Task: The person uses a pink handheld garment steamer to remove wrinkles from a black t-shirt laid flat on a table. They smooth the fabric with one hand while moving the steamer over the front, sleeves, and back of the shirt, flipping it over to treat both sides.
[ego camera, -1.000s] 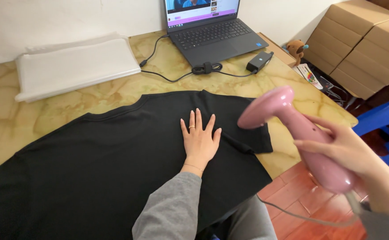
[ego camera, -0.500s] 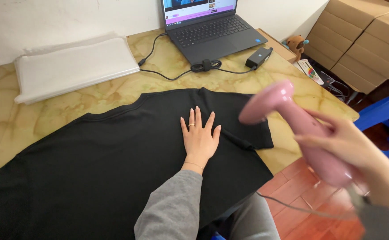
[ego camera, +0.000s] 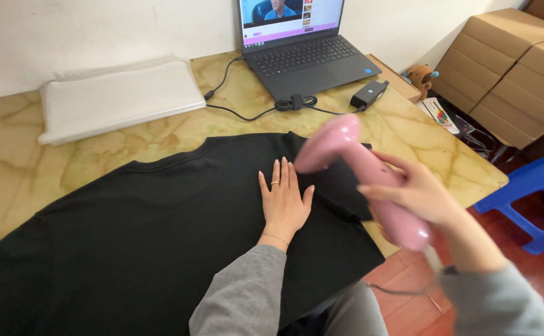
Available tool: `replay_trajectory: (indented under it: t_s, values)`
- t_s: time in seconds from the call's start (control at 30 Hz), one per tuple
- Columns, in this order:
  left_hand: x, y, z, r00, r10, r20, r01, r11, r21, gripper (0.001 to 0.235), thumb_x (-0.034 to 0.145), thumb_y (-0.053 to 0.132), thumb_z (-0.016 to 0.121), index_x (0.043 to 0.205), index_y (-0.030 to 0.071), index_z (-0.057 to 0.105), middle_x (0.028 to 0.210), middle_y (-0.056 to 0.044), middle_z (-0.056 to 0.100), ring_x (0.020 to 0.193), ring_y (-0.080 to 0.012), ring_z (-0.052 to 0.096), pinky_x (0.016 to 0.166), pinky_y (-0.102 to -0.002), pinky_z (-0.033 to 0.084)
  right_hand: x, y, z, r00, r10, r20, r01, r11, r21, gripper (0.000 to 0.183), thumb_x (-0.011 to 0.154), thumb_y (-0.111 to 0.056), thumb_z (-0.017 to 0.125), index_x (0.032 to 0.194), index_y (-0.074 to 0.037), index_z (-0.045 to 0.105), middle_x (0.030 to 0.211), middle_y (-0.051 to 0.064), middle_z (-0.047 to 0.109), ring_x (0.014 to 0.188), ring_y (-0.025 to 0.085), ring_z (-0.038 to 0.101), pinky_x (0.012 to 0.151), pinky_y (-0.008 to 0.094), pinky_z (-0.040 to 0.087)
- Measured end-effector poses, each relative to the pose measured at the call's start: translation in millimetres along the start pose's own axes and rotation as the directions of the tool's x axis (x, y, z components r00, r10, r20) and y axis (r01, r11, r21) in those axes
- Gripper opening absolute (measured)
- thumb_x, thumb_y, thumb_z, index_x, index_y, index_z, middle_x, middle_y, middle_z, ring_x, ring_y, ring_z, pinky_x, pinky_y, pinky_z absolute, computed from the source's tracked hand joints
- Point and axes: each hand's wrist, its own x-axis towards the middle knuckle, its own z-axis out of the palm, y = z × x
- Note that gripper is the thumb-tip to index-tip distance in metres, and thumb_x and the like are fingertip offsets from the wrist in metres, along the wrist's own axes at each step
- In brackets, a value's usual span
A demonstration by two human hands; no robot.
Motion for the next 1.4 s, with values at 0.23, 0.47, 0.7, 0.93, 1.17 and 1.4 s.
replay_trajectory:
  t_s: [0.23, 0.47, 0.7, 0.93, 1.17, 1.4]
  values:
    - [-1.7, -1.0, 2.5, 0.999, 0.001, -0.033, -0.002, 1.000, -0.028, 0.080, 0.109, 0.059, 0.036, 0.163, 0.000, 0.038, 0.174, -0.022, 0.032, 0.165, -0.0344, 0.021, 0.130, -0.069, 0.003, 33.2, -35.7, 36.4, 0.991, -0.137, -0.003, 0.137, 0.990, 0.044, 0.097, 0.070, -0.048, 0.094, 0.159, -0.039, 0.057, 0.131, 0.016, 0.076, 0.128, 0.028, 0.069, 0.109, 0.044, 0.055]
    - [-0.7, 4.7, -5.7, 0.999, -0.036, -0.004, 0.035, 0.998, -0.043, 0.084, 0.107, 0.059, 0.038, 0.163, -0.003, 0.034, 0.174, -0.024, 0.029, 0.166, -0.0341, 0.017, 0.131, -0.068, 0.000, -13.4, -38.4, 12.4, 0.998, 0.045, -0.033, -0.046, 0.998, -0.051, 0.098, 0.066, -0.034, 0.097, 0.157, -0.042, 0.062, 0.132, 0.017, 0.079, 0.128, 0.032, 0.070, 0.109, 0.048, 0.055]
    - [-2.2, 5.1, -6.3, 0.998, -0.021, 0.051, 0.023, 0.999, -0.047, 0.083, 0.108, 0.057, 0.036, 0.164, -0.004, 0.031, 0.176, -0.026, 0.023, 0.167, -0.0353, 0.012, 0.130, -0.070, -0.005, 37.0, -49.4, 40.2, 0.996, -0.084, -0.027, 0.084, 0.996, 0.000, 0.096, 0.070, -0.050, 0.092, 0.158, -0.032, 0.059, 0.138, 0.021, 0.073, 0.137, 0.035, 0.063, 0.114, 0.049, 0.050]
    - [-2.9, 3.3, -1.0, 1.000, -0.001, 0.015, 0.002, 0.999, -0.052, 0.084, 0.109, 0.058, 0.035, 0.164, -0.005, 0.031, 0.175, -0.026, 0.025, 0.166, -0.0360, 0.014, 0.130, -0.070, -0.005, 18.5, -64.1, 35.0, 0.996, -0.077, -0.048, 0.075, 0.996, -0.039, 0.100, 0.065, -0.055, 0.093, 0.157, -0.039, 0.058, 0.137, 0.016, 0.073, 0.137, 0.030, 0.063, 0.118, 0.045, 0.047]
    - [-2.2, 5.2, -7.6, 1.000, -0.013, 0.024, 0.013, 0.999, -0.029, 0.085, 0.109, 0.060, 0.033, 0.164, -0.004, 0.031, 0.175, -0.025, 0.025, 0.166, -0.0348, 0.013, 0.130, -0.070, -0.003, -7.0, -63.1, 21.4, 0.999, -0.011, -0.030, 0.010, 0.999, -0.043, 0.097, 0.067, -0.043, 0.094, 0.158, -0.037, 0.061, 0.134, 0.021, 0.076, 0.134, 0.033, 0.067, 0.112, 0.047, 0.053]
    - [0.4, -0.3, 2.1, 1.000, -0.002, 0.022, 0.003, 0.999, -0.044, 0.084, 0.108, 0.060, 0.037, 0.164, -0.003, 0.031, 0.175, -0.024, 0.025, 0.166, -0.0344, 0.013, 0.130, -0.069, -0.005, 65.7, -42.4, 53.3, 0.991, -0.135, -0.005, 0.135, 0.990, -0.046, 0.100, 0.068, -0.059, 0.093, 0.160, -0.040, 0.055, 0.147, 0.011, 0.069, 0.143, 0.027, 0.059, 0.121, 0.042, 0.046]
